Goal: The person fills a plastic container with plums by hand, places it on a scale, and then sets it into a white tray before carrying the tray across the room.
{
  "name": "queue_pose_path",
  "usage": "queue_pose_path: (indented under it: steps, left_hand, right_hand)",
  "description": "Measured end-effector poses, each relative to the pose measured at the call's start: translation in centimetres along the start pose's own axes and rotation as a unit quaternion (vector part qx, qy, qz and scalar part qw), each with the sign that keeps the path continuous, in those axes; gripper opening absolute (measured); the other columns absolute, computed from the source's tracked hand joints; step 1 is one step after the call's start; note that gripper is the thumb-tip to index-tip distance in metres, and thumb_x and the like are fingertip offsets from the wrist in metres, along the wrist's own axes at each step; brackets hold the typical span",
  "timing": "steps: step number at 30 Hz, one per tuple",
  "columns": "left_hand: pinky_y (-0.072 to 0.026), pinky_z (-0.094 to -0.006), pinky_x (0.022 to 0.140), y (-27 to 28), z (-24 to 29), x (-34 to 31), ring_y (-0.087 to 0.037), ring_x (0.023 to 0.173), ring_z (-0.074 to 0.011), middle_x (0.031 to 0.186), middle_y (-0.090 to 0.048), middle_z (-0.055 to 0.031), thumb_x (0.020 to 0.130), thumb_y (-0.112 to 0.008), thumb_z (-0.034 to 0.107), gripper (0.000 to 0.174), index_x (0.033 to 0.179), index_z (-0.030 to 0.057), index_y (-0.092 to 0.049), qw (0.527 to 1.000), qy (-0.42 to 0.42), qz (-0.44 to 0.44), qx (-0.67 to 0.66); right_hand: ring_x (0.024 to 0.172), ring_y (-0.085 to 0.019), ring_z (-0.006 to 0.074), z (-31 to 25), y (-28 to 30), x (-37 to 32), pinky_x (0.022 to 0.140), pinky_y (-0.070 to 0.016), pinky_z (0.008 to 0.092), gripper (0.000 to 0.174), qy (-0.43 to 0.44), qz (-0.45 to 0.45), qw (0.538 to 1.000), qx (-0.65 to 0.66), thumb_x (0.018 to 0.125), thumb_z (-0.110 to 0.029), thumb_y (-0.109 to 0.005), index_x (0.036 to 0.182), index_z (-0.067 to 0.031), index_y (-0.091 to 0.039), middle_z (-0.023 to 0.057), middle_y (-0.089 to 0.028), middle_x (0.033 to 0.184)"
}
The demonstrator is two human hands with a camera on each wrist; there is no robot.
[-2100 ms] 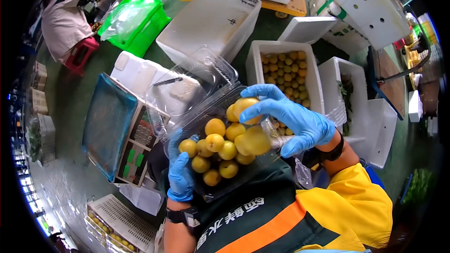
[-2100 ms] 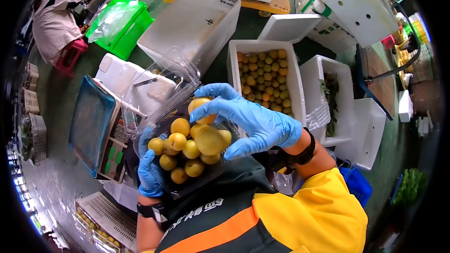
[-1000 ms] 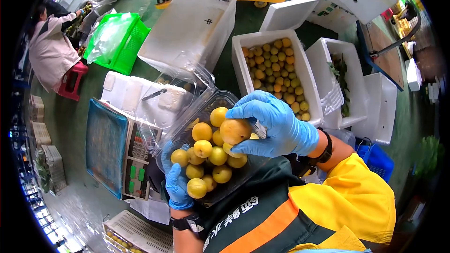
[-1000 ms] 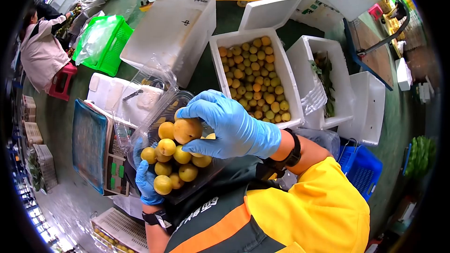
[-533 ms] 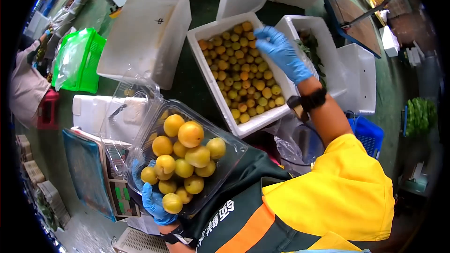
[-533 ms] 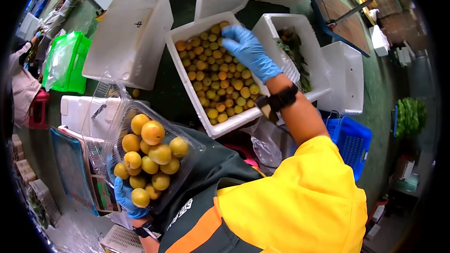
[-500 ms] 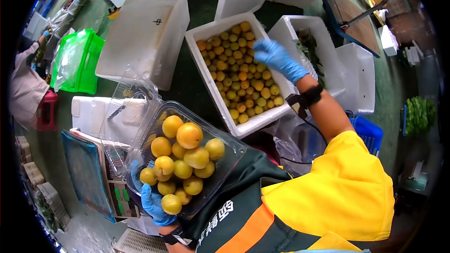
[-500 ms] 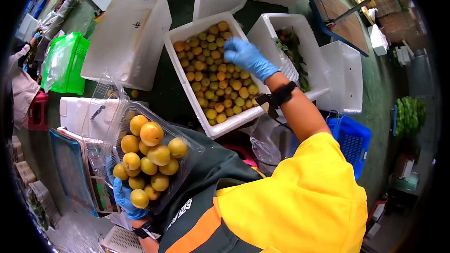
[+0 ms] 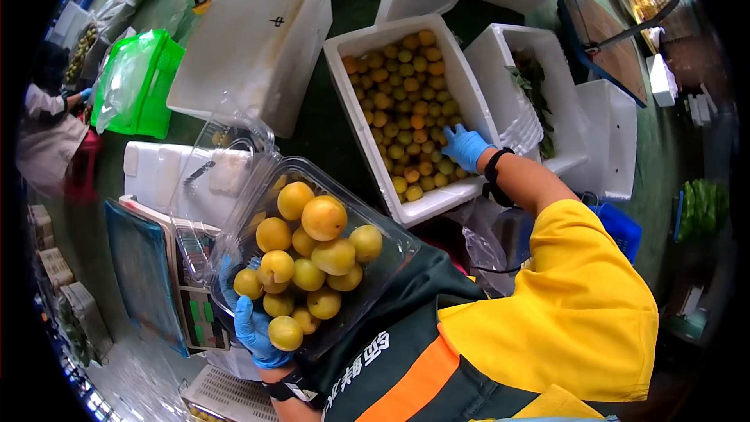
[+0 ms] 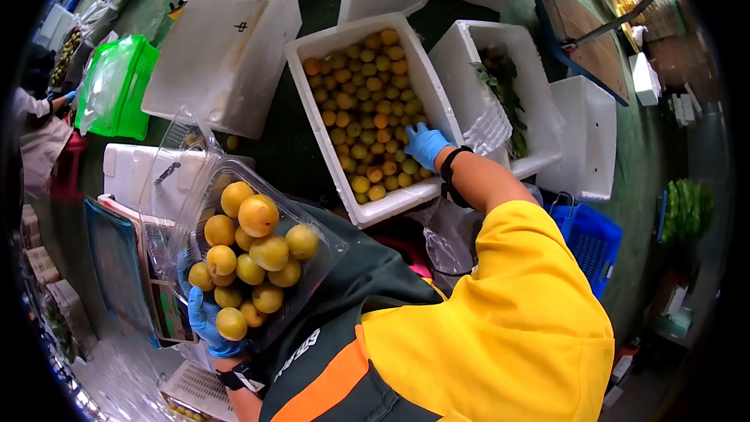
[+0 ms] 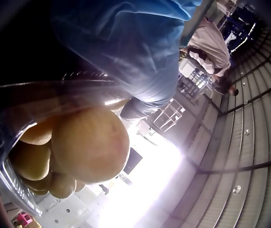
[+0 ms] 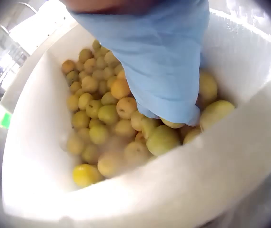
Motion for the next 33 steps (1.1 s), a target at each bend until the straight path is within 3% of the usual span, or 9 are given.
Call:
queue_pose_path:
  steps: [6,7,9,11,14,20,24,30,33]
  left_hand:
    - [-0.0329,-0.0478,0.113,0.1,0.1,0.0,-0.048,0.128,-0.0327,0.14,-0.05,-0.0164,0.096,-0.048,0.036,0.054,0.138,0.0025,-0.046,1.0,0.005,-0.003,-0.003]
    - [-0.0332,-0.047,0.113,0.0,0.1,-0.1,-0.049,0.128,-0.032,0.139,-0.051,-0.0155,0.096,-0.048,0.036,0.052,0.138,0.0035,-0.047,1.0,0.006,-0.011,-0.007]
    - [-0.0334,-0.0463,0.113,-0.3,0.1,0.0,-0.049,0.128,-0.0315,0.139,-0.052,-0.0147,0.097,-0.047,0.036,0.052,0.137,0.0044,-0.048,1.0,0.004,-0.018,-0.012]
    - [-0.0331,-0.0464,0.113,-0.8,0.1,0.0,-0.049,0.128,-0.0317,0.139,-0.052,-0.0148,0.096,-0.047,0.036,0.052,0.138,0.0042,-0.048,1.0,0.003,-0.02,-0.01]
    - [-0.0327,-0.0467,0.114,-0.7,-0.1,0.0,-0.048,0.129,-0.0323,0.14,-0.051,-0.0147,0.096,-0.047,0.036,0.054,0.14,0.0045,-0.045,0.999,0.017,-0.03,-0.009]
    - [-0.0331,-0.0472,0.113,-2.3,1.1,-0.2,-0.049,0.129,-0.0316,0.139,-0.051,-0.0148,0.097,-0.045,0.031,0.051,0.14,0.0049,-0.044,0.999,-0.036,-0.031,0.012]
    - [-0.035,-0.0448,0.112,0.6,0.2,0.3,-0.05,0.127,-0.0307,0.137,-0.052,-0.0149,0.097,-0.047,0.027,0.048,0.141,0.0081,-0.043,0.999,-0.032,-0.004,0.002]
    - [-0.0386,-0.0455,0.11,0.2,0.4,0.7,-0.051,0.125,-0.0305,0.133,-0.051,-0.0165,0.092,-0.054,0.017,0.056,0.145,0.0117,-0.036,0.999,-0.028,-0.002,-0.045]
    - [-0.0407,-0.0439,0.109,-1.8,1.9,0.4,-0.05,0.125,-0.0288,0.133,-0.051,-0.0155,0.091,-0.056,0.015,0.057,0.144,0.0128,-0.036,0.997,-0.069,-0.013,-0.011]
  right_hand:
    - [0.124,-0.046,0.0437,0.3,2.1,-0.4,0.098,-0.0493,0.0459,0.054,0.061,-0.024,0.997,0.047,0.071,-0.008,-0.072,0.123,-0.0197,-0.064,0.0227,-0.034,0.147]
    - [0.118,-0.054,0.0364,0.9,4.1,-1.6,0.095,-0.0515,0.0408,0.049,0.028,0.063,0.99,0.127,0.072,-0.009,-0.076,0.119,-0.0154,-0.064,0.0178,-0.045,0.139]
    - [0.11,-0.058,0.0298,2.0,5.8,-3.2,0.091,-0.0534,0.0388,0.048,0.006,0.073,0.851,0.52,0.075,-0.011,-0.076,0.121,-0.0141,-0.062,0.0123,-0.052,0.129]
    - [0.1,-0.063,0.0201,1.8,6.6,-5.4,0.084,-0.0564,0.0349,0.052,0.005,0.069,0.577,0.814,0.08,-0.014,-0.077,0.127,-0.0118,-0.056,0.004,-0.059,0.116]
    - [0.103,-0.063,0.0245,-2.2,12.5,-10.1,0.078,-0.0584,0.0354,0.059,0.199,0.043,0.307,0.93,0.086,-0.035,-0.072,0.136,-0.014,-0.049,0.0133,-0.057,0.123]
    - [0.092,-0.064,0.0259,-9.0,20.4,-14.4,0.058,-0.0582,0.028,0.066,0.322,-0.06,0.101,0.939,0.089,-0.067,-0.052,0.133,-0.0182,-0.05,0.0272,-0.046,0.135]
    - [0.087,-0.062,0.0345,-11.1,25.0,-16.4,0.051,-0.0534,0.0283,0.062,0.293,-0.013,0.122,0.948,0.087,-0.074,-0.049,0.11,-0.0176,-0.057,0.0184,-0.06,0.103]
    - [0.104,-0.06,0.042,-15.1,29.8,-18.3,0.072,-0.0592,0.0416,0.07,0.432,-0.097,0.121,0.888,0.083,-0.076,-0.051,0.114,-0.0127,-0.056,0.012,-0.057,0.111]
    - [0.095,-0.062,0.034,-16.9,31.5,-18.9,0.068,-0.055,0.0319,0.073,0.423,-0.035,0.28,0.861,0.083,-0.08,-0.046,0.11,-0.0128,-0.055,0.0156,-0.06,0.109]
Point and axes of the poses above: each hand's wrist, its own x-axis towards the middle knuckle, its own y-axis out of the back of the hand, z = x × y, the point moved 9 cm from there along x, towards the middle knuckle
